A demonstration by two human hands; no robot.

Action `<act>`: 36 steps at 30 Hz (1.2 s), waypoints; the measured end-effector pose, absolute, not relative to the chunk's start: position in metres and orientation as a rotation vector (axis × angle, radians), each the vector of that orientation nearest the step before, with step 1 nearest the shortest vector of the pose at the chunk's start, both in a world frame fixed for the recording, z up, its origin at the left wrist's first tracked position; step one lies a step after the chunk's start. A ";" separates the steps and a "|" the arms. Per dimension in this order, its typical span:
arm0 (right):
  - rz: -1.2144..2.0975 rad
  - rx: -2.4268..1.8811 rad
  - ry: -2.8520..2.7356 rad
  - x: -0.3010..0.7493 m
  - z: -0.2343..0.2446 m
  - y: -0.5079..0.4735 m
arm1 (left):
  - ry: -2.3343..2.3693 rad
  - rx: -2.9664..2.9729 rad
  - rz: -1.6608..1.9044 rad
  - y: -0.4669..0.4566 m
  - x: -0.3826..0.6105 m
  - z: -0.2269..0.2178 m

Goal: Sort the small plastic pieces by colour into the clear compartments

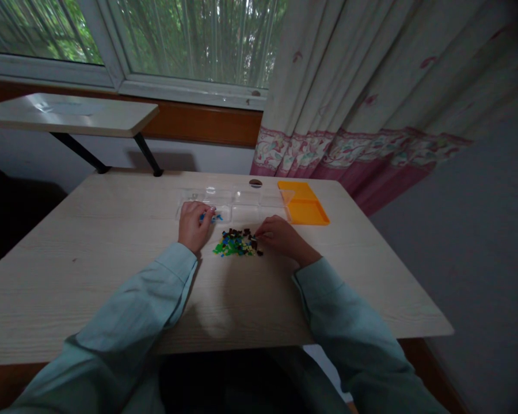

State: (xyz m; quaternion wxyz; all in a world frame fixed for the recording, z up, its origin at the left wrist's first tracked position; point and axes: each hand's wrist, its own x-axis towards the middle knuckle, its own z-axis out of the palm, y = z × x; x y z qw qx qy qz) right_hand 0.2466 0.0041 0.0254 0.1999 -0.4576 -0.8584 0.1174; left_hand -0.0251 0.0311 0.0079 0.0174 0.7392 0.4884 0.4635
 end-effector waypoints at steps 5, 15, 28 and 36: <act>0.310 -1.230 -2.445 0.244 0.021 0.006 | 1.520 2.285 1.415 0.031 -0.024 0.007; 0.304 -1.184 -2.450 0.243 0.016 0.006 | 1.520 2.280 1.425 0.030 -0.023 0.007; 0.283 -1.259 -2.336 0.242 0.016 0.006 | 1.545 2.274 1.414 0.031 -0.024 0.005; 0.198 -1.347 -2.129 0.229 0.016 0.000 | 1.804 2.166 1.462 0.032 -0.027 0.002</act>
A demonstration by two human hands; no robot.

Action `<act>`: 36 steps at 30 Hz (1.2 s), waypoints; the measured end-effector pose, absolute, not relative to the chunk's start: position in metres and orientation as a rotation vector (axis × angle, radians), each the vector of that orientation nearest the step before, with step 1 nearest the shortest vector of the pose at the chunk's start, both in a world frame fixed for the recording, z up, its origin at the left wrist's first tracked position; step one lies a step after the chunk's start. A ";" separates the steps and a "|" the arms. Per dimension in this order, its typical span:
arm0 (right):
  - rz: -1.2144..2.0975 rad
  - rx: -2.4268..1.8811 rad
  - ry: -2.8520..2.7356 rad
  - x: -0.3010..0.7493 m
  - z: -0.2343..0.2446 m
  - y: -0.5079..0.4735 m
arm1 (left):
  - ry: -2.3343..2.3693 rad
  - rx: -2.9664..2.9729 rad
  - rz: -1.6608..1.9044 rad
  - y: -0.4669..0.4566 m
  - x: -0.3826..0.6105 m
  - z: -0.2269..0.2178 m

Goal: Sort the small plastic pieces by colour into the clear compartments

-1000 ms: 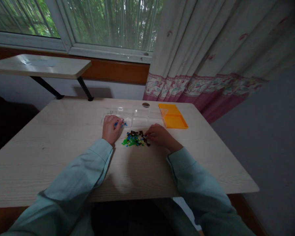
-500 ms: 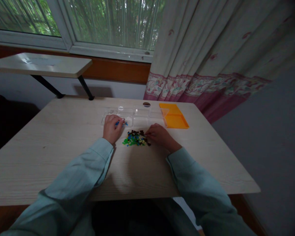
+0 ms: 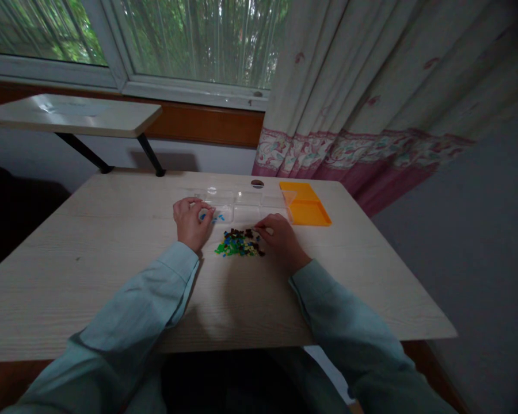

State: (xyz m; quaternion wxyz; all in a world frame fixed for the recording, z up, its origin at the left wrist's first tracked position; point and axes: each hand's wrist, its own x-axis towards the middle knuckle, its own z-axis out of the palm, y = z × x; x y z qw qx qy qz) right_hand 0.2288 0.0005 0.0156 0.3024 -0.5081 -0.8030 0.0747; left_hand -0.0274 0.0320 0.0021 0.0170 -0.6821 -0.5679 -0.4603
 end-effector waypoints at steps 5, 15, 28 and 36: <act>0.249 -1.292 -2.113 0.219 0.013 -0.006 | -1.803 -2.130 -1.429 0.033 -0.028 0.000; 0.233 -1.301 -2.051 0.219 0.014 -0.007 | -1.695 -2.157 -1.459 0.033 -0.029 -0.001; 0.721 -1.288 -1.776 0.208 0.016 -0.011 | -1.013 -2.799 -1.220 0.014 -0.010 0.016; 0.794 -1.220 -1.800 0.200 0.015 -0.017 | -0.852 -2.815 -1.228 0.012 -0.011 0.017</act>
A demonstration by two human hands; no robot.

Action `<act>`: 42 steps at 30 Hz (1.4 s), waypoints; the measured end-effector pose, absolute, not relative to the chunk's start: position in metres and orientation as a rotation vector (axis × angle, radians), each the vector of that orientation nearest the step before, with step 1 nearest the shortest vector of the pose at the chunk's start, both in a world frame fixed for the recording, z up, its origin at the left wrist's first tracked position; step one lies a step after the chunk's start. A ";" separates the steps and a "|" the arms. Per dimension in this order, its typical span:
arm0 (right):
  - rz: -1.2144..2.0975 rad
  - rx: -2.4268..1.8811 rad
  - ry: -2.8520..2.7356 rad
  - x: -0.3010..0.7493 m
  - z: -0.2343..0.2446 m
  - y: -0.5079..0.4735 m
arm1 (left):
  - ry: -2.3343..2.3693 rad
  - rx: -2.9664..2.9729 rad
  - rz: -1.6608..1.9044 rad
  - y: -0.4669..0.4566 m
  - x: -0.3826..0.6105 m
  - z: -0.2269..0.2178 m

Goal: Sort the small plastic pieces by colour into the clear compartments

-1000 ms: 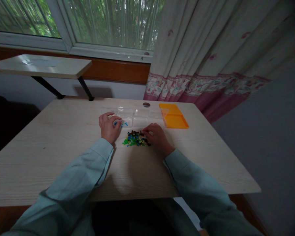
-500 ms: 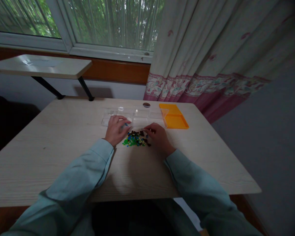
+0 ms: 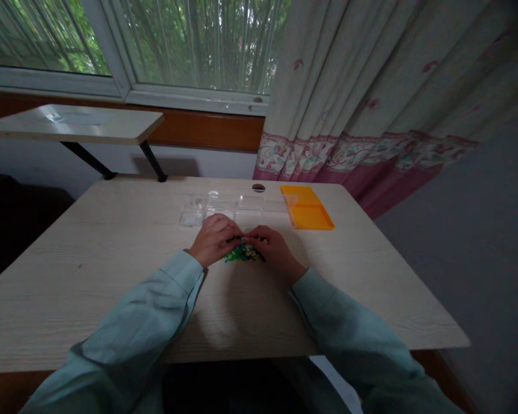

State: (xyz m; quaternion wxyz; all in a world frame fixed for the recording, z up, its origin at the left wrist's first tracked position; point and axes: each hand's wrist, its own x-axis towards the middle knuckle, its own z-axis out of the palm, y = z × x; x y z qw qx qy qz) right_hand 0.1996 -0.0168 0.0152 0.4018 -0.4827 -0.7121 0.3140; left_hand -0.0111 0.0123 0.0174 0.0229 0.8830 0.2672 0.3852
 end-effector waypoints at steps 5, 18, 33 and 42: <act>0.791 -1.243 -1.812 0.199 0.016 -0.018 | 0.801 2.733 1.258 0.014 -0.011 0.016; 0.316 -1.282 -2.369 0.246 0.038 -0.003 | 1.413 2.400 1.413 0.027 -0.023 0.009; 0.263 -1.291 -2.504 0.252 0.022 0.006 | 1.589 2.242 1.526 0.037 -0.033 0.003; 0.299 -1.303 -2.518 0.247 0.017 0.006 | 1.668 2.209 1.498 0.041 -0.036 0.000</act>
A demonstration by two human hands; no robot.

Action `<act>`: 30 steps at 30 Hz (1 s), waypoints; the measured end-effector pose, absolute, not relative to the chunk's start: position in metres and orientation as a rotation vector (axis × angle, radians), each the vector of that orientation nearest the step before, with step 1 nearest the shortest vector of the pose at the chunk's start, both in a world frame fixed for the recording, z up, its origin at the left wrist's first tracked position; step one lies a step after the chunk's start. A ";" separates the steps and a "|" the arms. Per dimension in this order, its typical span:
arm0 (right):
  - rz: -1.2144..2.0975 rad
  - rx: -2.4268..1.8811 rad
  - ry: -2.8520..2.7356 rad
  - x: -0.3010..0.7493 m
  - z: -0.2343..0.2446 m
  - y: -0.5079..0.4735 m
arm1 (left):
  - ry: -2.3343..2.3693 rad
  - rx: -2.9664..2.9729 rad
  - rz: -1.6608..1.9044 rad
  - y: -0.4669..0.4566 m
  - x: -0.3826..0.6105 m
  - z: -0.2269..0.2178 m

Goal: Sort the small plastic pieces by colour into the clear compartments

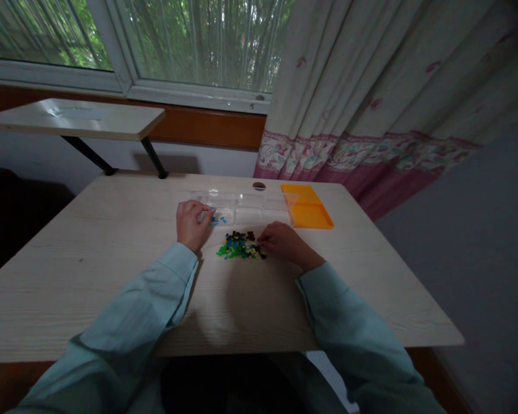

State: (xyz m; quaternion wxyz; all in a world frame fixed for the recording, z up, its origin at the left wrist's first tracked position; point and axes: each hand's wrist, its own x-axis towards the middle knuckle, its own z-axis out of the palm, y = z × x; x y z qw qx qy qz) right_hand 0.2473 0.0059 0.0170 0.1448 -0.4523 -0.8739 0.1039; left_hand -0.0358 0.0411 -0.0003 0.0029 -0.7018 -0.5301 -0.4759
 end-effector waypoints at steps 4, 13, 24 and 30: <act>0.312 -1.291 -2.518 0.246 0.015 0.006 | -1.644 -2.204 -1.438 0.042 -0.036 -0.002; 0.284 -1.291 -2.397 0.245 0.021 0.004 | -1.675 -2.271 -1.339 0.043 -0.037 -0.006; 0.412 -1.433 -1.804 0.220 0.019 -0.004 | -1.515 -2.350 -1.367 0.035 -0.032 0.002; 0.725 -1.387 -1.633 0.207 0.016 -0.010 | -1.088 -2.740 -1.244 0.015 -0.014 0.014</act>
